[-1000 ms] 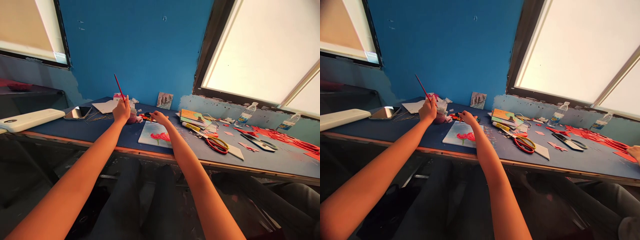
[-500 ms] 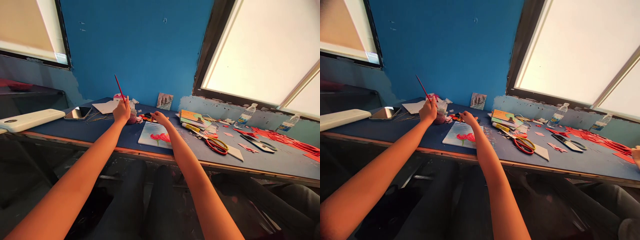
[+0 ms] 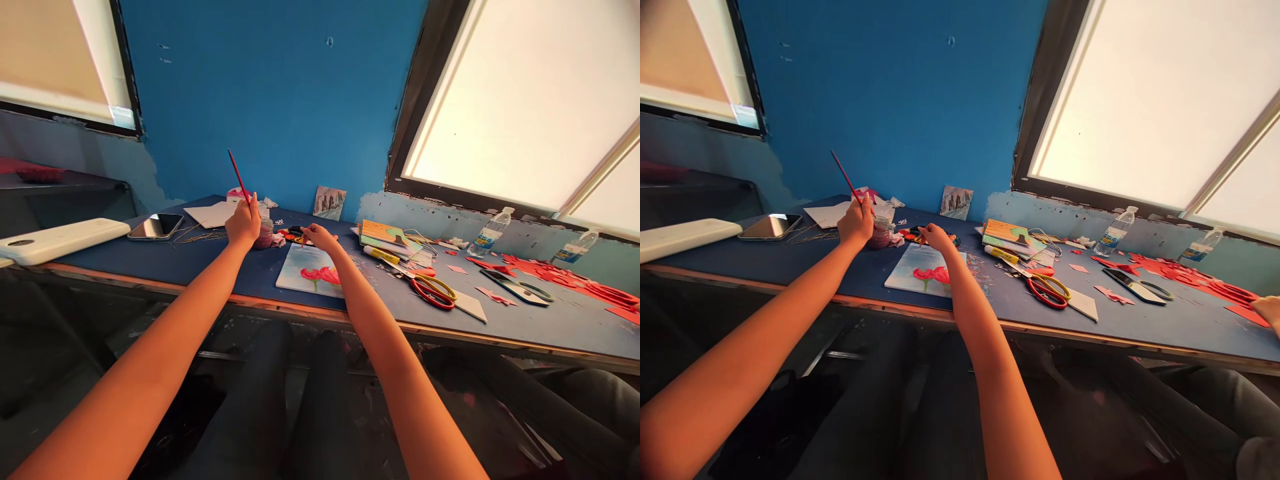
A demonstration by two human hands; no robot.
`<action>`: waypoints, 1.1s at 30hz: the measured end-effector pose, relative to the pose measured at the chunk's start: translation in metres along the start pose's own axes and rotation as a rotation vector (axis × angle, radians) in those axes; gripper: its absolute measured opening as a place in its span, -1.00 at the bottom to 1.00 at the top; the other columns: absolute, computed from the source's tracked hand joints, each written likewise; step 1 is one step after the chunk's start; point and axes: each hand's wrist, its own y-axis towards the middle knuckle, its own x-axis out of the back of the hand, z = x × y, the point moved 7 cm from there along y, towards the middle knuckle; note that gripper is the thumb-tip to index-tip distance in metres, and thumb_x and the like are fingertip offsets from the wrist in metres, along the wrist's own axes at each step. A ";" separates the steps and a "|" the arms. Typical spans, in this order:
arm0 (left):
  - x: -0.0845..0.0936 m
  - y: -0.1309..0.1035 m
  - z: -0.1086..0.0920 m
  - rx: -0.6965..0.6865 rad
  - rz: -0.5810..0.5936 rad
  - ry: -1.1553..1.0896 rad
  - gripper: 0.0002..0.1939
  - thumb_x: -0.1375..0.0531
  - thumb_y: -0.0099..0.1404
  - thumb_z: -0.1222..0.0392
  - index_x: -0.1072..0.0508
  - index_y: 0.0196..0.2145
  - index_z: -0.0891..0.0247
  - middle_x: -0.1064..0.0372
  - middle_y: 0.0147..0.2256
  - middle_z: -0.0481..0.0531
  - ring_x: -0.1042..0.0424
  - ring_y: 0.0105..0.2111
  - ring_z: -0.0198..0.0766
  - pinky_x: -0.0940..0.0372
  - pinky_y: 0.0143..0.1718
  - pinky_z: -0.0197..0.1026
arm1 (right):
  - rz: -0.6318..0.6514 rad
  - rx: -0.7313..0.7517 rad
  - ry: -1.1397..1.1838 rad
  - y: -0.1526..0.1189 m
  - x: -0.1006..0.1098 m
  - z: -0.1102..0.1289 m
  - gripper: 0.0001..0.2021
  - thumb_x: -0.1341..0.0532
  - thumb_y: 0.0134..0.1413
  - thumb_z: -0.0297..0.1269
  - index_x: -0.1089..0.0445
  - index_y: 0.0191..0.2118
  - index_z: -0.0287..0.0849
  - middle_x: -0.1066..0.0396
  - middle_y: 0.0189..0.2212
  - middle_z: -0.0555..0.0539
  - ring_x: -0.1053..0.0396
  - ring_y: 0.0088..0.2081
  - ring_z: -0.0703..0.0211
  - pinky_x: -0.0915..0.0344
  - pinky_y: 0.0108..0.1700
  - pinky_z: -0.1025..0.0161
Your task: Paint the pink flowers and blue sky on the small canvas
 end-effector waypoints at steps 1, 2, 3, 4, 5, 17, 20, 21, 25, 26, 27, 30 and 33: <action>0.000 0.000 0.000 0.002 0.000 0.001 -0.31 0.34 0.47 -0.20 -0.50 -0.15 0.15 -0.52 -0.14 0.17 -0.52 -0.08 0.09 -0.35 -0.10 0.01 | -0.011 -0.011 -0.006 0.000 0.001 -0.001 -0.63 -0.01 0.39 -0.01 -0.33 -0.30 -0.17 -0.58 -0.33 0.00 -0.40 -0.20 0.18 -0.03 0.05 0.19; 0.000 0.000 0.000 0.005 0.004 0.004 -0.31 0.34 0.48 -0.19 -0.50 -0.15 0.15 -0.52 -0.14 0.17 -0.52 -0.07 0.08 -0.35 -0.10 0.00 | -0.026 -0.026 -0.014 0.000 0.003 -0.002 -0.64 -0.01 0.40 -0.02 -0.34 -0.30 -0.17 -0.58 -0.33 0.00 -0.40 -0.19 0.17 -0.02 0.05 0.18; 0.001 -0.001 -0.001 0.006 0.007 0.008 -0.32 0.33 0.48 -0.18 -0.51 -0.15 0.14 -0.52 -0.13 0.17 -0.52 -0.07 0.07 -0.35 -0.10 -0.01 | -0.043 -0.043 -0.023 0.000 0.004 -0.003 -0.64 -0.01 0.40 -0.03 -0.34 -0.30 -0.18 -0.57 -0.34 -0.01 -0.39 -0.18 0.16 -0.01 0.05 0.17; 0.001 -0.001 -0.001 0.007 0.011 0.010 -0.33 0.32 0.48 -0.17 -0.51 -0.15 0.14 -0.52 -0.12 0.17 -0.52 -0.07 0.06 -0.35 -0.10 -0.01 | -0.058 -0.058 -0.031 0.000 0.006 -0.003 -0.64 0.00 0.40 -0.04 -0.35 -0.29 -0.18 -0.57 -0.34 -0.02 -0.39 -0.17 0.16 -0.01 0.05 0.16; 0.002 -0.001 -0.002 0.006 0.015 0.011 -0.34 0.32 0.48 -0.16 -0.51 -0.16 0.14 -0.52 -0.12 0.17 -0.52 -0.07 0.06 -0.35 -0.10 -0.01 | -0.064 -0.067 -0.039 -0.001 0.006 -0.003 -0.63 0.00 0.40 -0.04 -0.37 -0.29 -0.18 -0.57 -0.34 -0.02 -0.38 -0.18 0.16 0.00 0.05 0.15; 0.001 -0.002 -0.002 0.000 0.026 0.014 -0.35 0.31 0.49 -0.15 -0.49 -0.18 0.16 -0.54 -0.18 0.17 -0.52 -0.08 0.05 -0.35 -0.10 -0.04 | -0.022 -0.052 -0.072 0.004 0.005 -0.004 -0.45 0.04 0.38 0.04 -0.54 -0.38 -0.18 -0.56 -0.29 -0.07 -0.43 -0.23 0.13 -0.06 -0.02 0.18; 0.001 -0.002 -0.002 -0.001 0.026 0.017 -0.36 0.32 0.49 -0.15 -0.49 -0.16 0.16 -0.54 -0.15 0.18 -0.52 -0.07 0.05 -0.36 -0.10 -0.02 | -0.025 -0.043 -0.079 0.005 0.002 -0.004 -0.41 0.08 0.39 0.08 -0.56 -0.36 -0.17 -0.57 -0.28 -0.08 -0.43 -0.20 0.10 -0.08 0.02 0.16; 0.001 -0.002 -0.002 0.001 0.028 0.015 -0.35 0.32 0.49 -0.15 -0.49 -0.16 0.17 -0.54 -0.15 0.19 -0.52 -0.08 0.05 -0.36 -0.10 -0.01 | -0.024 -0.038 -0.086 0.005 0.001 -0.004 -0.41 0.08 0.39 0.07 -0.57 -0.37 -0.17 -0.57 -0.28 -0.08 -0.44 -0.20 0.09 -0.09 0.02 0.15; 0.002 -0.002 -0.003 -0.002 0.028 0.009 -0.34 0.32 0.49 -0.15 -0.50 -0.17 0.17 -0.53 -0.13 0.20 -0.51 -0.07 0.08 -0.35 -0.10 0.00 | 0.003 -0.006 -0.082 0.004 -0.001 -0.002 -0.42 0.06 0.39 0.05 -0.57 -0.38 -0.17 -0.58 -0.28 -0.11 -0.45 -0.22 0.08 -0.17 -0.07 0.23; 0.002 -0.002 -0.003 -0.003 0.028 0.008 -0.34 0.32 0.49 -0.15 -0.50 -0.17 0.16 -0.53 -0.14 0.20 -0.51 -0.07 0.07 -0.35 -0.10 -0.01 | 0.005 0.002 -0.080 0.004 -0.001 -0.002 -0.42 0.07 0.40 0.06 -0.57 -0.37 -0.17 -0.58 -0.27 -0.11 -0.45 -0.23 0.09 -0.18 -0.09 0.24; 0.002 -0.002 -0.003 -0.003 0.027 0.007 -0.34 0.33 0.48 -0.15 -0.50 -0.18 0.16 -0.53 -0.14 0.19 -0.52 -0.08 0.06 -0.35 -0.10 -0.01 | 0.003 0.007 -0.082 0.005 -0.001 -0.002 -0.41 0.08 0.40 0.06 -0.57 -0.37 -0.17 -0.59 -0.27 -0.11 -0.45 -0.23 0.09 -0.18 -0.11 0.25; 0.001 -0.002 -0.003 -0.010 0.025 0.005 -0.33 0.33 0.48 -0.15 -0.51 -0.19 0.15 -0.53 -0.13 0.19 -0.52 -0.09 0.05 -0.35 -0.11 -0.03 | -0.032 0.013 -0.115 0.006 0.000 -0.004 -0.41 0.09 0.41 0.02 -0.58 -0.36 -0.17 -0.58 -0.31 -0.13 -0.46 -0.21 0.07 -0.18 -0.07 0.23; 0.001 -0.002 -0.002 -0.008 0.021 0.014 -0.33 0.33 0.48 -0.14 -0.51 -0.15 0.16 -0.52 -0.11 0.20 -0.51 -0.08 0.06 -0.35 -0.10 -0.02 | -0.077 0.014 -0.153 0.009 -0.001 -0.005 -0.45 0.07 0.41 -0.01 -0.59 -0.32 -0.15 -0.57 -0.34 -0.14 -0.46 -0.15 0.03 -0.19 -0.04 0.21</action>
